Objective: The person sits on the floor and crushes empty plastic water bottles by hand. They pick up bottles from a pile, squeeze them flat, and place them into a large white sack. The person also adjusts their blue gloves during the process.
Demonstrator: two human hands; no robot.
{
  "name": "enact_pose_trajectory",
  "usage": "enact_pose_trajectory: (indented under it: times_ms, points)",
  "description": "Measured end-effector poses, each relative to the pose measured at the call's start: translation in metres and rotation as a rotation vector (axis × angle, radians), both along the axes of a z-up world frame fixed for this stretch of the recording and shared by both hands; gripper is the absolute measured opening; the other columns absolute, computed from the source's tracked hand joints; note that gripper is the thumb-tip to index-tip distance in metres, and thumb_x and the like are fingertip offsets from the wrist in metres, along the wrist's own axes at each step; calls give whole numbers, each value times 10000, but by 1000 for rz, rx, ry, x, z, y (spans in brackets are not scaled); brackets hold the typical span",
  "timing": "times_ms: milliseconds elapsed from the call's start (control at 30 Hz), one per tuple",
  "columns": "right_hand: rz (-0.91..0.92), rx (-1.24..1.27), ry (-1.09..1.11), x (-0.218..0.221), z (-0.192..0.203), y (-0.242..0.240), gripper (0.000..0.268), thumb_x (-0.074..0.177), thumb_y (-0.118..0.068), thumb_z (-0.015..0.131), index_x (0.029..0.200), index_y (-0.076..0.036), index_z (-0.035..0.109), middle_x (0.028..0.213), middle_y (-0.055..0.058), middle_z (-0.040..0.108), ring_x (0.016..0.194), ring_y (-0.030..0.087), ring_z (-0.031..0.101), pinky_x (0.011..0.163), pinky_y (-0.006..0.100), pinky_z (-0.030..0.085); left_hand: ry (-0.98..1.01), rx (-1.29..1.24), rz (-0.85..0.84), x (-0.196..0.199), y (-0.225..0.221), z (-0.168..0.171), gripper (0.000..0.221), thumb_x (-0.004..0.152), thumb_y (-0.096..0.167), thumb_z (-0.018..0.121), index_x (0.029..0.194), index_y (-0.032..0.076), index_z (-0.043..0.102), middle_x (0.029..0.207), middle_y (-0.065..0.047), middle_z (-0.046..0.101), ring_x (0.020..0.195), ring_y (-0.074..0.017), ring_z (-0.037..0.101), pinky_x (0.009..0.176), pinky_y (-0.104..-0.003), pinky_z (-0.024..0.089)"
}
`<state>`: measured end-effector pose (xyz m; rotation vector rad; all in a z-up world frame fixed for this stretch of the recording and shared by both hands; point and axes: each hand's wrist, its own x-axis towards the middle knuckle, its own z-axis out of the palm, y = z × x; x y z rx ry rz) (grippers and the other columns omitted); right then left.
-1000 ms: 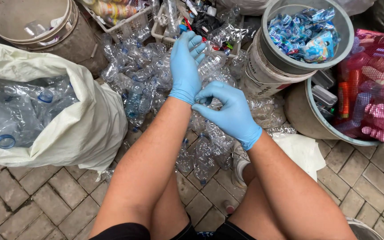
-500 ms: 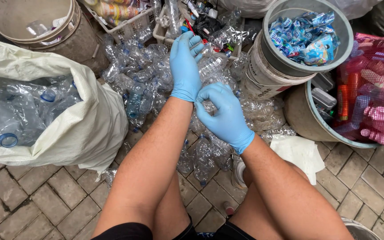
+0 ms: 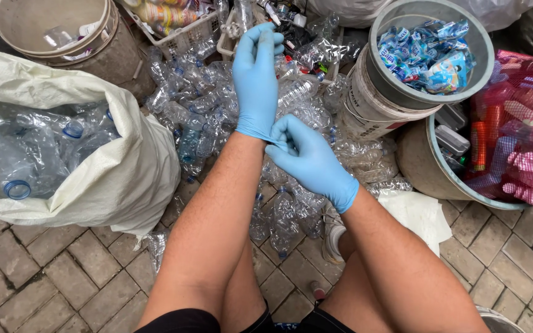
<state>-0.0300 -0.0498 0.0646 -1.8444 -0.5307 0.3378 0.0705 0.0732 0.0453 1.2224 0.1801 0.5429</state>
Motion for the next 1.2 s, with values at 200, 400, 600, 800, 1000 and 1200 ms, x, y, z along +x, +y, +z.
enact_pose_trajectory:
  times_ms: [200, 400, 600, 800, 1000, 1200]
  points:
    - [-53, -27, -303, -10, -4, 17, 376, 783, 3, 552, 653, -165, 241, 615, -60, 240, 630, 86, 231, 581, 268, 208, -69, 44, -138, -15, 1, 21, 672, 980, 503, 531, 1488, 69, 455, 1595, -156, 450, 1512, -290, 405, 1269, -422, 305]
    - [-6, 44, -507, -54, 3, 41, 309, 791, 21, 503, 658, -129, 268, 583, 21, 279, 570, 212, 276, 584, 368, 265, 100, -190, -6, -23, 23, 35, 1166, 721, 759, 517, 1598, 277, -82, 1740, -125, -20, 1591, -321, 128, 1226, -563, 146]
    - [-11, -96, -702, -45, 13, 21, 180, 931, -95, 580, 791, -69, 470, 731, 78, 467, 670, 286, 454, 667, 396, 328, 53, 200, -316, -34, -2, 30, 223, 1016, 263, 502, 956, 127, 668, 674, 50, 589, 601, -64, 531, 606, -223, 481]
    - [114, 26, -562, -30, 32, -9, 260, 952, -44, 609, 708, -72, 525, 659, 21, 541, 616, 204, 466, 713, 356, 401, 8, 612, -315, -3, 15, -1, 194, 991, 282, 529, 926, 171, 675, 739, 80, 633, 725, -76, 585, 706, -267, 496]
    - [-55, -217, -213, 12, 23, -52, 81, 930, -55, 617, 906, -20, 686, 832, 183, 714, 825, 304, 694, 819, 450, 508, 565, 803, -523, 1, 46, -114, 567, 932, 539, 585, 1296, 115, 681, 1289, -138, 690, 1278, -357, 594, 1134, -506, 417]
    - [-90, -449, 128, 36, 12, -71, 257, 935, -235, 601, 1069, -45, 710, 991, 246, 738, 972, 411, 708, 905, 531, 498, 1158, 1380, -814, -54, 52, -316, 626, 843, 496, 537, 1267, 67, 704, 1308, -117, 700, 1257, -336, 637, 1053, -532, 471]
